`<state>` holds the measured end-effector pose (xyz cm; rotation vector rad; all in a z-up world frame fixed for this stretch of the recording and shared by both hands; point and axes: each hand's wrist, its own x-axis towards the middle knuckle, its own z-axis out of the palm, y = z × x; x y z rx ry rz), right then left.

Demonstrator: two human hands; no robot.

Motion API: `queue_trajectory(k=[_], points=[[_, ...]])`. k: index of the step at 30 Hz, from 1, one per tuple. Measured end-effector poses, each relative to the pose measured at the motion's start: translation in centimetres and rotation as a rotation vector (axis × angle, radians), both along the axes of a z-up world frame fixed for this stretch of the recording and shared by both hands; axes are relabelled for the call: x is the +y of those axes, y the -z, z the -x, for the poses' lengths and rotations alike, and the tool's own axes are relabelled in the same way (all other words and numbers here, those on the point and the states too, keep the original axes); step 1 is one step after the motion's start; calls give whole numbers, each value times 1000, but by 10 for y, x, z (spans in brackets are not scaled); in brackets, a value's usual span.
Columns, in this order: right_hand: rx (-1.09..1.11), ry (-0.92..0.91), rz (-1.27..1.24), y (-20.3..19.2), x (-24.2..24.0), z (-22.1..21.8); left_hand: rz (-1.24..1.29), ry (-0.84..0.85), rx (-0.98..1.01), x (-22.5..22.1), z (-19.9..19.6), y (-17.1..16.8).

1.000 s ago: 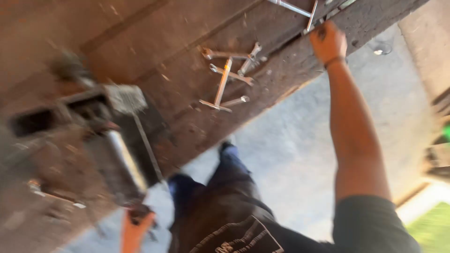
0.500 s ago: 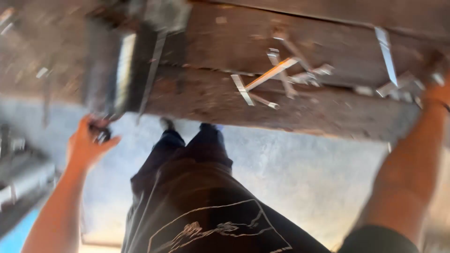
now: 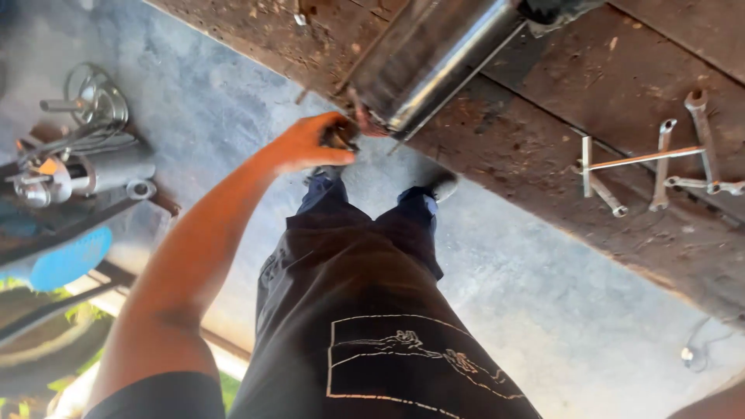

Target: Using a bearing puller and a wrench to disassemble a motor component on a workbench

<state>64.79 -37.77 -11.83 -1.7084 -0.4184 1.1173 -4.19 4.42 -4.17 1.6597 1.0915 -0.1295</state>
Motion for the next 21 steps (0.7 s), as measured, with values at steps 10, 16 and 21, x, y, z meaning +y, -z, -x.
queue_trajectory(k=[10, 16, 21], points=[[-728, -543, 738, -50, 64, 495, 723, 46, -446, 11, -16, 1], [-659, -1106, 567, -99, 190, 637, 680, 36, -521, 8, -12, 20], [-520, -1014, 494, -97, 210, 678, 642, 24, -545, 4, -11, 20]])
